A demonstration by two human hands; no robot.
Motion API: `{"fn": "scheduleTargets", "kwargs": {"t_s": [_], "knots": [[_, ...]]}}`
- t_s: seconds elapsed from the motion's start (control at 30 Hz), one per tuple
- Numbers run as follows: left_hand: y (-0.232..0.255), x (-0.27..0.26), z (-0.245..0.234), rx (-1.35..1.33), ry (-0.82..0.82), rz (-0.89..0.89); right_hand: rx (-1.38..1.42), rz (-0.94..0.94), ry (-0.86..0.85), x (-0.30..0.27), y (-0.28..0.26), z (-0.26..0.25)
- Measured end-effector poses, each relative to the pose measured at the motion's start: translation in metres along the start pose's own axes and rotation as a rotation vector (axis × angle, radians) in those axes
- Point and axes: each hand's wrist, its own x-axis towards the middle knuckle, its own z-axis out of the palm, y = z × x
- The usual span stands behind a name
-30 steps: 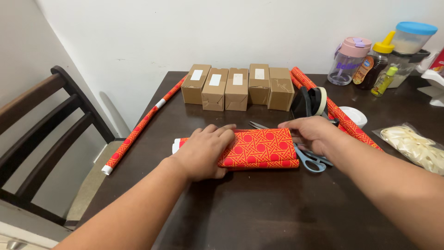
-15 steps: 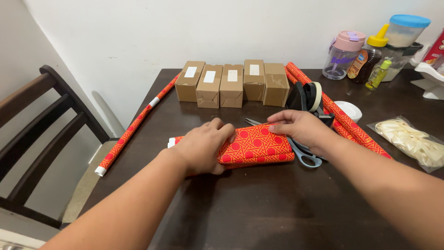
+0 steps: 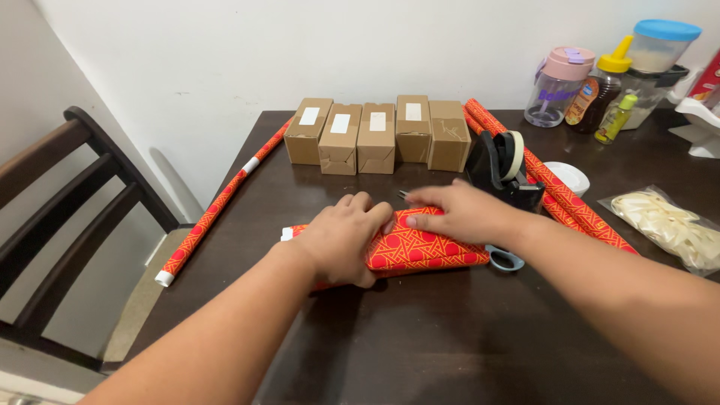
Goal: The person wraps a small box with red patterned wrapping paper. They fold the paper around the box, secure it with tape, and fold the ends neatly to complete the wrapping.
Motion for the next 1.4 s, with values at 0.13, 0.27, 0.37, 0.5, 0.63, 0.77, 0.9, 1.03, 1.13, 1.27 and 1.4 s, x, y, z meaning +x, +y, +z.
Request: {"fn": "scheduleTargets", "kwargs": {"t_s": [0.13, 0.27, 0.37, 0.5, 0.63, 0.77, 0.9, 1.03, 1.13, 1.27, 1.4], "knots": [[-0.001, -0.003, 0.004, -0.044, 0.027, -0.013, 0.132, 0.154, -0.092, -0.001, -0.014, -0.003], [-0.003, -0.003, 0.005, -0.078, 0.022, -0.036, 0.086, 0.111, -0.098, 0.001, -0.022, -0.005], [-0.005, 0.0, 0.004, -0.079, -0.005, -0.042, 0.023, -0.014, -0.034, 0.002, -0.023, 0.001], [-0.009, -0.001, 0.005, -0.142, 0.012, -0.022, -0.084, -0.15, 0.127, -0.005, -0.021, 0.023], [-0.01, -0.007, 0.004, -0.235, 0.044, -0.021, -0.01, -0.134, 0.206, -0.01, -0.019, 0.029], [-0.011, -0.011, -0.002, -0.273, 0.017, -0.052, 0.001, -0.062, 0.055, -0.013, -0.022, 0.016], [-0.01, -0.012, -0.006, -0.292, -0.02, -0.104, -0.078, -0.31, -0.02, -0.016, -0.03, 0.007], [-0.015, -0.012, -0.002, -0.32, 0.055, -0.001, -0.085, -0.187, -0.068, -0.014, -0.041, 0.01], [-0.033, -0.004, 0.002, -0.512, -0.043, -0.188, -0.063, -0.201, -0.066, -0.017, -0.043, 0.011], [-0.081, -0.006, -0.001, -0.766, -0.109, -0.42, -0.068, -0.207, -0.072, -0.019, -0.045, 0.01], [-0.112, -0.02, 0.006, -0.773, -0.15, -0.525, -0.066, -0.203, -0.074, -0.019, -0.046, 0.01]]}}
